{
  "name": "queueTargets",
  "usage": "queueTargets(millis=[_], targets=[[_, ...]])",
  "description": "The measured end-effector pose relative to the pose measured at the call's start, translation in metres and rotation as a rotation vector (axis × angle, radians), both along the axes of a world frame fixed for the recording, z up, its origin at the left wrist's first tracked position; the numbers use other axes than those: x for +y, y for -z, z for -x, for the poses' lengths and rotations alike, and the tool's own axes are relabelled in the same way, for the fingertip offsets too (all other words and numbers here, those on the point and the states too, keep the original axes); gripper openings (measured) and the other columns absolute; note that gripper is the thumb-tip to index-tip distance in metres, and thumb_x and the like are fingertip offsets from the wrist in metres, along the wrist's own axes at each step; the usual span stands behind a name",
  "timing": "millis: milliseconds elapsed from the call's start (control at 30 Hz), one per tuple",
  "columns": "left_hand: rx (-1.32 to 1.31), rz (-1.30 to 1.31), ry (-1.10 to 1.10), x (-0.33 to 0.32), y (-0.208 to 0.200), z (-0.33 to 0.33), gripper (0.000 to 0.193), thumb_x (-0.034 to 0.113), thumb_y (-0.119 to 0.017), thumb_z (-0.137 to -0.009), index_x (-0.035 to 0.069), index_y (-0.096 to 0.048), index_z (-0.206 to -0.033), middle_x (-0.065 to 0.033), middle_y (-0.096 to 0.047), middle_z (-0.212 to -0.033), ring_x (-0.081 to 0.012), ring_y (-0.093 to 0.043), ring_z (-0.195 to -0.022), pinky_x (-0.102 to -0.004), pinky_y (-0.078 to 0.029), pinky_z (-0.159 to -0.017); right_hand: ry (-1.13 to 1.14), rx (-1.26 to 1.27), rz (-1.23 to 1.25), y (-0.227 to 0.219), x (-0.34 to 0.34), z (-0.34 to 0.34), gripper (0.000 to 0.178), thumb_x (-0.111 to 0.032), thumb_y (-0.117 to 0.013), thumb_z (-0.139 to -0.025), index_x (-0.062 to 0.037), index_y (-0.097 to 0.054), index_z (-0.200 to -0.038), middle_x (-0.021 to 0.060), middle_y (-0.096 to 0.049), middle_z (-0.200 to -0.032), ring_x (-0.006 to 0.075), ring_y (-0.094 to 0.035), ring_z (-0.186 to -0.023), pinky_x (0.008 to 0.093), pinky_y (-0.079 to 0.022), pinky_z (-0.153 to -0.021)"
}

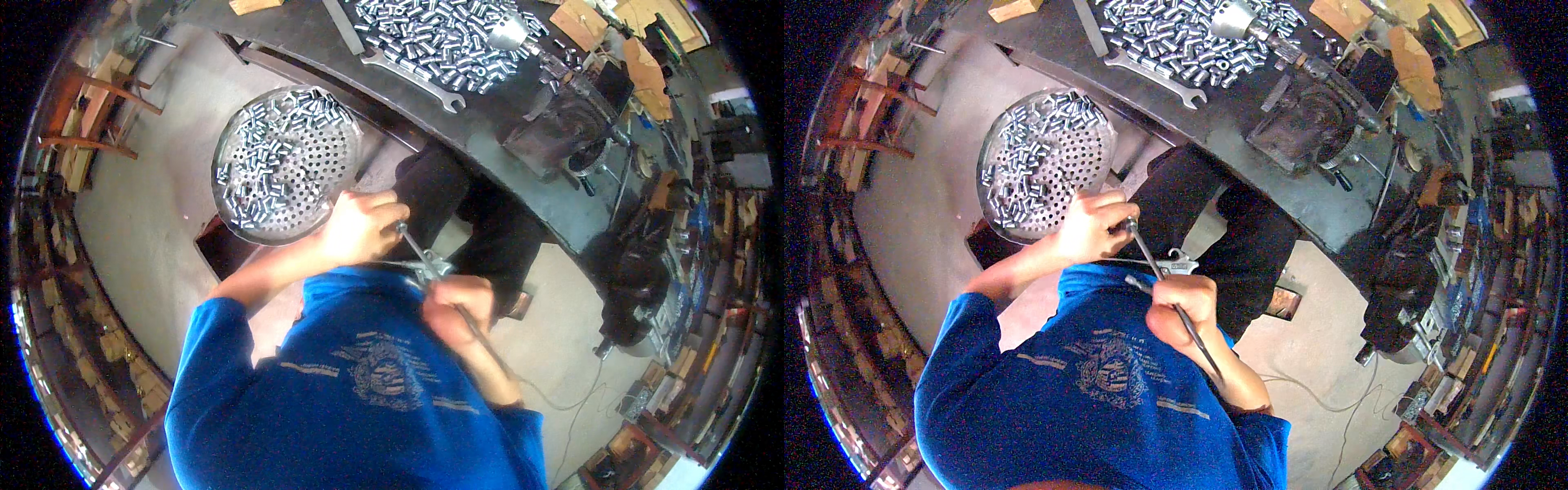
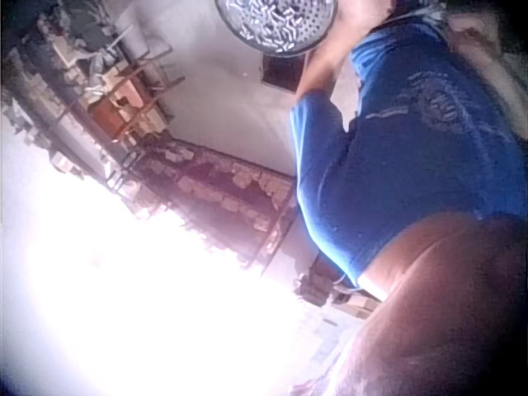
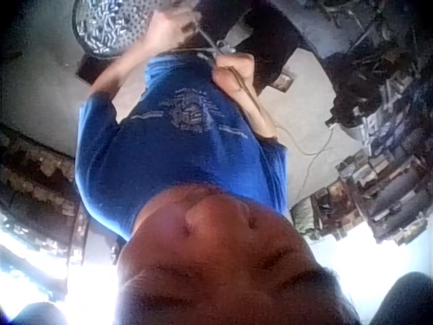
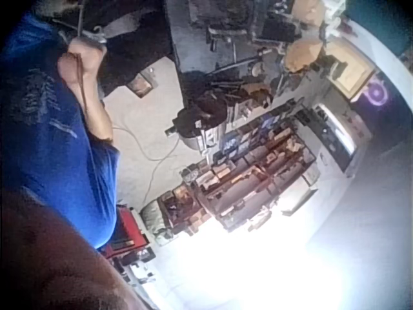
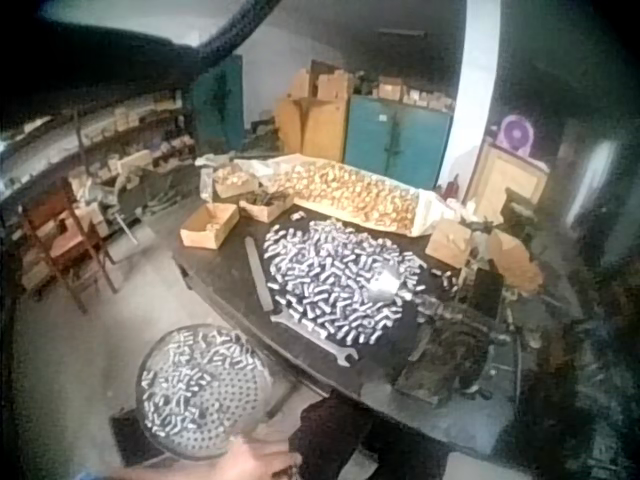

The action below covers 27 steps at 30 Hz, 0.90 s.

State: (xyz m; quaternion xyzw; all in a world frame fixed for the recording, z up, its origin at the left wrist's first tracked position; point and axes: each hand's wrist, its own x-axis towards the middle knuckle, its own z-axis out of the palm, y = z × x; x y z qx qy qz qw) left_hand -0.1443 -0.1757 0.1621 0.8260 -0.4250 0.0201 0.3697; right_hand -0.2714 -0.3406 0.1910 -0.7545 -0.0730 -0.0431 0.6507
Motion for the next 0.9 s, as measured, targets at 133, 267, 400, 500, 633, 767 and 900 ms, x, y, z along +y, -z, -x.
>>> queueTargets(millis=[133,267,400,500,633,767,900], targets=[[0.02,0.05,0.157,-0.011,-0.001,0.012,0.025,0.011,-0.066,-0.055,0.008,-0.057,-0.078,-0.0066,-0.049,-0.066,-0.0261,-0.055,-0.058,-0.0366,-0.044,-0.05,-0.022,0.041,0.032,0.005,0.008,-0.024,0.025,-0.009,-0.059,-0.063,-0.0041,-0.036,-0.054,0.008,-0.031,-0.049,0.0199,-0.034,-0.042,0.0329,-0.025,-0.041],[0.025,0.019,0.139,-0.006,0.01,0.005,0.024,0.007,-0.066,-0.056,0.006,-0.06,-0.08,-0.0065,-0.05,-0.062,-0.0252,-0.055,-0.054,-0.0357,-0.043,-0.046,-0.002,0.071,0.01,0.021,0.001,-0.019,0.023,-0.007,-0.057,-0.062,-0.0035,-0.035,-0.053,0.0066,-0.03,-0.048,0.0159,-0.032,-0.042,0.0316,-0.025,-0.041],[-0.042,-0.126,0.067,-0.002,0.018,-0.03,0.015,0.013,-0.062,-0.065,0.006,-0.062,-0.079,-0.008,-0.054,-0.064,-0.0258,-0.058,-0.059,-0.0366,-0.046,-0.05,0.079,0.018,-0.014,0.017,-0.018,0.005,0.023,-0.005,-0.057,-0.062,-0.0051,-0.039,-0.047,0.0053,-0.041,-0.047,0.0164,-0.042,-0.041,0.0286,-0.028,-0.04],[-0.109,-0.234,0.069,-0.033,0.006,-0.074,0.017,0.019,-0.061,-0.069,0.006,-0.063,-0.08,-0.0108,-0.057,-0.068,-0.0281,-0.06,-0.063,-0.0397,-0.047,-0.054,0.133,0.004,-0.046,0.011,-0.03,0.014,0.027,0.001,-0.058,-0.068,-0.0041,-0.043,-0.047,0.0065,-0.05,-0.049,0.0149,-0.051,-0.044,0.024,-0.036,-0.039],[-0.153,-0.125,0.036,-0.092,-0.01,-0.139,0.019,0.02,-0.06,-0.07,0.004,-0.062,-0.08,-0.0144,-0.062,-0.069,-0.0317,-0.061,-0.063,-0.0411,-0.048,-0.058,0.14,0.048,-0.148,0.018,-0.024,0.02,0.028,0.004,-0.054,-0.073,-0.0048,-0.045,-0.049,0.0056,-0.051,-0.051,0.0151,-0.054,-0.046,0.0258,-0.043,-0.041],[-0.083,0.031,-0.142,-0.131,-0.035,-0.188,0.026,0.018,-0.061,-0.072,-0.001,-0.061,-0.091,-0.015,-0.061,-0.066,-0.0249,-0.062,-0.056,-0.0354,-0.049,-0.055,0.154,0.094,-0.204,0.012,-0.015,0.018,0.025,0.001,-0.054,-0.063,-0.0055,-0.033,-0.05,0.0016,-0.038,-0.047,0.0113,-0.039,-0.042,0.0262,-0.028,-0.041],[0.341,0.309,-0.063,-0.11,-0.039,-0.194,0.036,0.011,-0.059,-0.081,-0.004,-0.052,-0.112,-0.0064,-0.062,-0.071,-0.0085,-0.054,-0.048,-0.0242,-0.044,-0.047,0.191,0.07,-0.173,0.015,-0.014,0.022,0.026,0.007,-0.053,-0.062,-0.0051,-0.033,-0.049,0.0029,-0.042,-0.046,0.0115,-0.045,-0.042,0.0247,-0.033,-0.042]])
